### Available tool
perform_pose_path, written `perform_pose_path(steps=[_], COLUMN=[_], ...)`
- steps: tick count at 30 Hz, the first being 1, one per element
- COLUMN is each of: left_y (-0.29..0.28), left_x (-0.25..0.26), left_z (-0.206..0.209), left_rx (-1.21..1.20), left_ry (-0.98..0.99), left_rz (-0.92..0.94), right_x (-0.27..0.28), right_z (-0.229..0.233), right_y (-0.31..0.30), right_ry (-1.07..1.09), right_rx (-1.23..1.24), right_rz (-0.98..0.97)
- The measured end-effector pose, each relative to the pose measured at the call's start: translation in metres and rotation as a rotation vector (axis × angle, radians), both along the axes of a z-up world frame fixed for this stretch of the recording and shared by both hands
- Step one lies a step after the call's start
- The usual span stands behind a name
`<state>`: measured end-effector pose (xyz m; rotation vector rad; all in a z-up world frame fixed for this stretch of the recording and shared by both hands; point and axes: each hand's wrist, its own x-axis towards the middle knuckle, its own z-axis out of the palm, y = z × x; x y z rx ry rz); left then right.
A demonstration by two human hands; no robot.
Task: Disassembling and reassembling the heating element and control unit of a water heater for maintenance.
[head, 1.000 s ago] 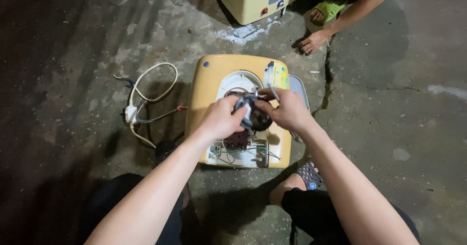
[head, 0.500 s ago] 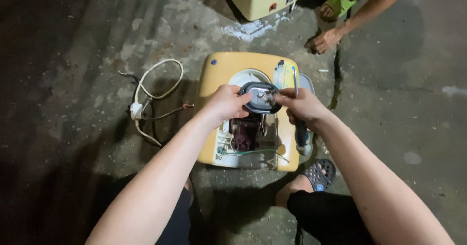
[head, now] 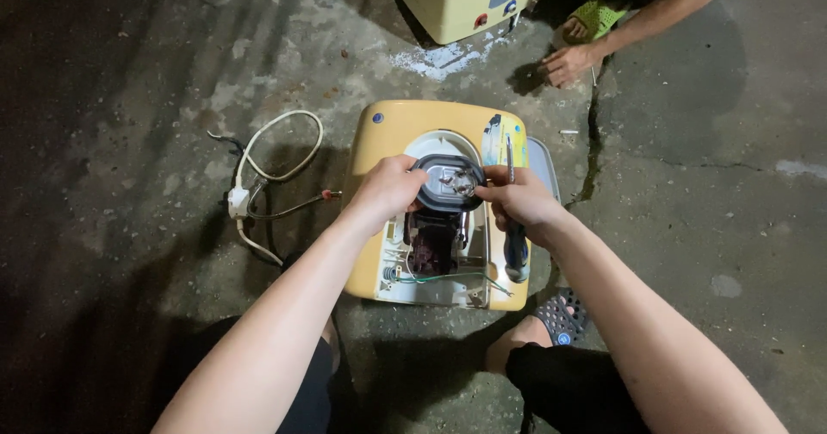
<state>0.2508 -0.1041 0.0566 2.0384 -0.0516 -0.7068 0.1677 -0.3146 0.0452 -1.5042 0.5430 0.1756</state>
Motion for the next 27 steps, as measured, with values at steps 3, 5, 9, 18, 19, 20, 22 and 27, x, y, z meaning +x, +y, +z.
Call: perform_pose_path(steps=[3, 5, 9, 18, 19, 20, 22, 27], left_y=[0.005, 0.005, 0.002, -0.008, -0.009, -0.009, -0.01, -0.007], left_x=[0.003, 0.0, -0.002, -0.01, -0.01, -0.01, -0.01, -0.007], left_z=[0.002, 0.001, -0.008, -0.003, -0.004, -0.005, -0.007, -0.01], left_rx=[-0.019, -0.001, -0.016, -0.604, -0.603, -0.623, -0.642, -0.576], left_ry=[-0.117, -0.135, -0.173, 0.244, 0.243, 0.262, 0.281, 0.187], left_rz=[0.013, 0.01, 0.028, 0.343, 0.34, 0.322, 0.303, 0.288], right_x=[0.0, 0.004, 0.002, 0.006, 0.006, 0.006, 0.005, -0.002], right_z=[0.006, 0.0, -0.004, -0.032, -0.031, -0.029, -0.026, -0.009], right_y=[0.004, 0.004, 0.001, -0.005, -0.005, -0.005, -0.006, 0.002], right_ry=[0.023, 0.031, 0.066, -0.016, -0.017, -0.019, -0.022, -0.04], right_rx=[0.023, 0.043, 0.074, 0.089, 0.089, 0.081, 0.072, 0.086], right_rz=[-0.031, -0.072, -0.134, -0.253, -0.254, -0.266, -0.28, -0.216])
